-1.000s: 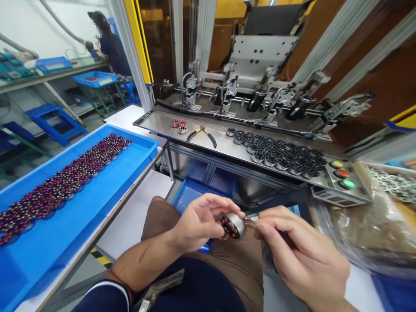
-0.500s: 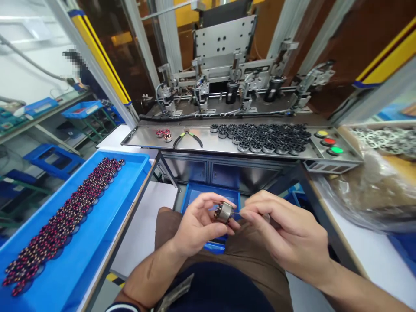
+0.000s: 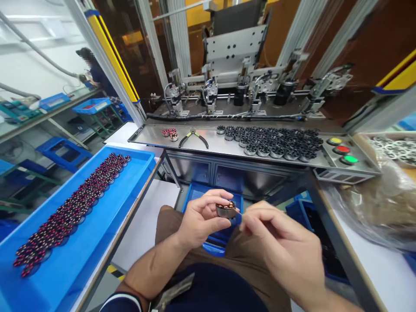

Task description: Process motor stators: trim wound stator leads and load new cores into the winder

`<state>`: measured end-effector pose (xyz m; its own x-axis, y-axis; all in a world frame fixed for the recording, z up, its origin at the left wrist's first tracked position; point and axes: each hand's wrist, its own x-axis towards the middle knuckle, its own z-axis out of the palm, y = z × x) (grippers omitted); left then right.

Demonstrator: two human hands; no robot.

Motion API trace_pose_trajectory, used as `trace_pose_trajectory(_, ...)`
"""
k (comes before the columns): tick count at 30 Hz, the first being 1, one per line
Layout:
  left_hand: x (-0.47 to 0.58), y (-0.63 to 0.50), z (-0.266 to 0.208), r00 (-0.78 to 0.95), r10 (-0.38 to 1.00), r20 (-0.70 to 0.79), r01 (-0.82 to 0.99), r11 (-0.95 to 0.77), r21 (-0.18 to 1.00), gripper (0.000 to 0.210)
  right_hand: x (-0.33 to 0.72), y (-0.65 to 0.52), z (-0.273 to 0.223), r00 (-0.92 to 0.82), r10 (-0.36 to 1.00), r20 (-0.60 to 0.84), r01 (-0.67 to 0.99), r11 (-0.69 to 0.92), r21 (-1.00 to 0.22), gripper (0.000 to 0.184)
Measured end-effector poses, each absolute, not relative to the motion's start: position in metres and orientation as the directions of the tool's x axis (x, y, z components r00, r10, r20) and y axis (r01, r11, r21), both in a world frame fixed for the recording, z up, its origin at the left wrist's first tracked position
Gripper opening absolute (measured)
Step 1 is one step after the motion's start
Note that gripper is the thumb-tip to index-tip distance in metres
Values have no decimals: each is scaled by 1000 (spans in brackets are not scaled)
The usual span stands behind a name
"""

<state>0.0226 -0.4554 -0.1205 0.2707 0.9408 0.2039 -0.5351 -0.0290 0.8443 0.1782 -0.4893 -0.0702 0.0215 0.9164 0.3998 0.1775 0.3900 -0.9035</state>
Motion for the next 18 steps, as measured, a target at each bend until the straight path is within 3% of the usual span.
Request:
trace_pose_trajectory(3, 21, -449, -121, 266, 934, 237, -561, -50, 826, 36, 165, -496, -84, -71, 991, 109, -143, 98, -985, 32)
trace_pose_trajectory(5, 20, -446, -121, 280, 930, 240, -567, -41, 823, 36, 158, -498, -92, -135, 990, -30, -333, -74, -940, 36)
trace_pose_trajectory(8, 17, -445, -119, 308, 923, 231, -566, -18, 825, 37, 152, -496, -97, -194, 970, -145, -468, -221, -855, 37)
trace_pose_trajectory(11, 15, -444, -119, 309, 911, 272, -556, -59, 829, 34, 154, -493, -97, -259, 953, -159, -519, -276, -809, 36)
trace_pose_trajectory(15, 11, -443, -121, 316, 863, 395, -504, -200, 841, 31, 156, -490, -98, -400, 914, -64, -572, -304, -762, 44)
trace_pose_trajectory(18, 6, -445, -119, 373, 839, 396, -391, -244, 887, 51, 158, -488, -103, -372, 928, 10, -525, -201, -827, 39)
